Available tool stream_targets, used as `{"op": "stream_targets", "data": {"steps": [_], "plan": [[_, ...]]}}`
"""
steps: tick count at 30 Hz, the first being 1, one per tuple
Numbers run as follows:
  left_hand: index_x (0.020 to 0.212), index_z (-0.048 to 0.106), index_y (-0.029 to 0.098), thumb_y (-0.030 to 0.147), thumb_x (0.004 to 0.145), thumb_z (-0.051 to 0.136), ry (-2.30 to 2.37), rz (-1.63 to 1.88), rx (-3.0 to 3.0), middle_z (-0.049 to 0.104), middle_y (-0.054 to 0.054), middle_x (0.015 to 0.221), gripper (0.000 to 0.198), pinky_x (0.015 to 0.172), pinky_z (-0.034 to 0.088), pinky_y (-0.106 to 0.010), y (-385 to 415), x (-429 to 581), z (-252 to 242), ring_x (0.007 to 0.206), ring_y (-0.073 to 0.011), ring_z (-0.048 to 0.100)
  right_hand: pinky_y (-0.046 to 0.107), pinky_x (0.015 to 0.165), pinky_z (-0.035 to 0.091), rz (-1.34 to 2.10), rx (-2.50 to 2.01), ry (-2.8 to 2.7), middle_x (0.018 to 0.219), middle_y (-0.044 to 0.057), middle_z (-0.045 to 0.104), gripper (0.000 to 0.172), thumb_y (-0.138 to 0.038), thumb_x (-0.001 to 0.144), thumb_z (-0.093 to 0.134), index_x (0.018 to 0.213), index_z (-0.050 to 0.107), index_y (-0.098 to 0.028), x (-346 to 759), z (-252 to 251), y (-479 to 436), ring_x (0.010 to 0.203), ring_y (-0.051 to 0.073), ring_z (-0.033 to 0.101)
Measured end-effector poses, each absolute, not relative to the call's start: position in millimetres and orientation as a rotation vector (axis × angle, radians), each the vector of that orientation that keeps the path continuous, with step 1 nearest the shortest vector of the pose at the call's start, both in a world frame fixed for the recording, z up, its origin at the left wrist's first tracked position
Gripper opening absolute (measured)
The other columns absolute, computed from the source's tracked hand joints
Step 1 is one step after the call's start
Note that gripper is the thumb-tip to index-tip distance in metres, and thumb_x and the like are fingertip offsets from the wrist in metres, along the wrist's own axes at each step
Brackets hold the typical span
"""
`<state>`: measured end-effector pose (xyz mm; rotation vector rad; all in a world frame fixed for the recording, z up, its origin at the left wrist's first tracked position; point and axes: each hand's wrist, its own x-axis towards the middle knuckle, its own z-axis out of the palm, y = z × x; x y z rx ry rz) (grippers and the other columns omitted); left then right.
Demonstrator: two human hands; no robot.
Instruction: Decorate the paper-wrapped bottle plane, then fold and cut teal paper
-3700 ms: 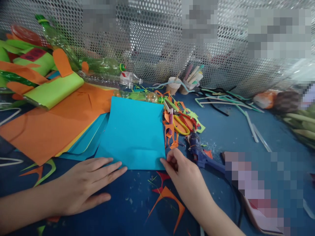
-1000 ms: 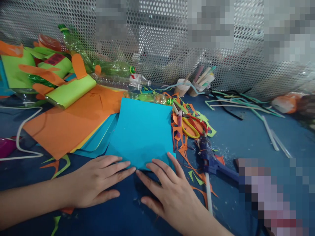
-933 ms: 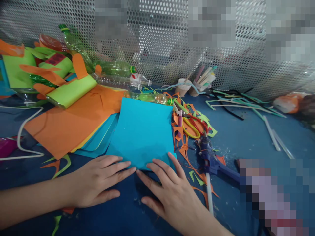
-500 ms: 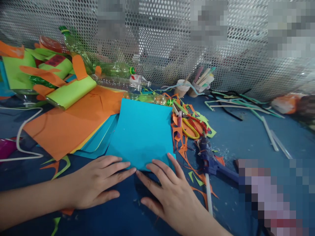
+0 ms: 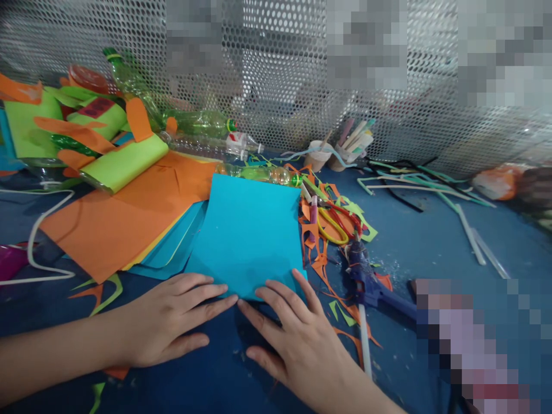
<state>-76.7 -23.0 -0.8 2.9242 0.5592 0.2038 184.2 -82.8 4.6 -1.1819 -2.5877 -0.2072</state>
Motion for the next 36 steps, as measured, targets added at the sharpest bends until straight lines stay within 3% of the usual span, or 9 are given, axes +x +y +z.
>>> {"op": "stream_targets", "data": {"steps": [9, 17, 22, 36], "plan": [[0.141, 0.036, 0.02, 0.041, 0.094, 0.041, 0.56, 0.207, 2.904, 0.052, -0.009, 0.132, 0.051, 0.095, 0.041, -0.042, -22.6, -76.4, 0.1, 0.114, -0.0274, 0.046, 0.044, 0.111, 0.023, -0.2, -1.19, -2.59, 0.114, 0.002, 0.064, 0.047, -0.047, 0.088, 0.052, 0.133, 0.05, -0.032, 182.7, 4.6, -82.7, 0.113, 0.019, 0.051], [0.142, 0.034, 0.02, 0.042, 0.094, 0.041, 0.565, 0.196, 2.91, 0.051, -0.009, 0.133, 0.053, 0.095, 0.04, -0.043, -23.5, -77.9, -2.8, 0.114, -0.0283, 0.045, 0.042, 0.114, 0.015, -0.171, -1.212, -2.574, 0.115, 0.0, 0.064, 0.045, -0.047, 0.089, 0.05, 0.132, 0.052, -0.033, 183.8, 1.7, -84.1, 0.115, 0.018, 0.05], [0.142, 0.034, 0.021, 0.043, 0.095, 0.039, 0.569, 0.197, 2.9, 0.05, -0.008, 0.134, 0.052, 0.096, 0.039, -0.044, -23.8, -77.9, -3.8, 0.115, -0.0283, 0.045, 0.044, 0.113, 0.018, -0.158, -1.21, -2.581, 0.116, 0.001, 0.064, 0.044, -0.047, 0.089, 0.051, 0.13, 0.053, -0.032, 183.9, 1.5, -83.5, 0.115, 0.019, 0.051], [0.142, 0.034, 0.018, 0.044, 0.096, 0.035, 0.568, 0.161, 2.941, 0.049, -0.009, 0.136, 0.053, 0.094, 0.04, -0.045, -25.0, -77.0, -1.7, 0.114, -0.0293, 0.045, 0.051, 0.107, 0.025, -0.168, -1.201, -2.729, 0.124, 0.007, 0.057, 0.056, -0.048, 0.089, 0.05, 0.141, 0.039, -0.03, 190.9, -0.6, -82.9, 0.119, 0.025, 0.047]]}}
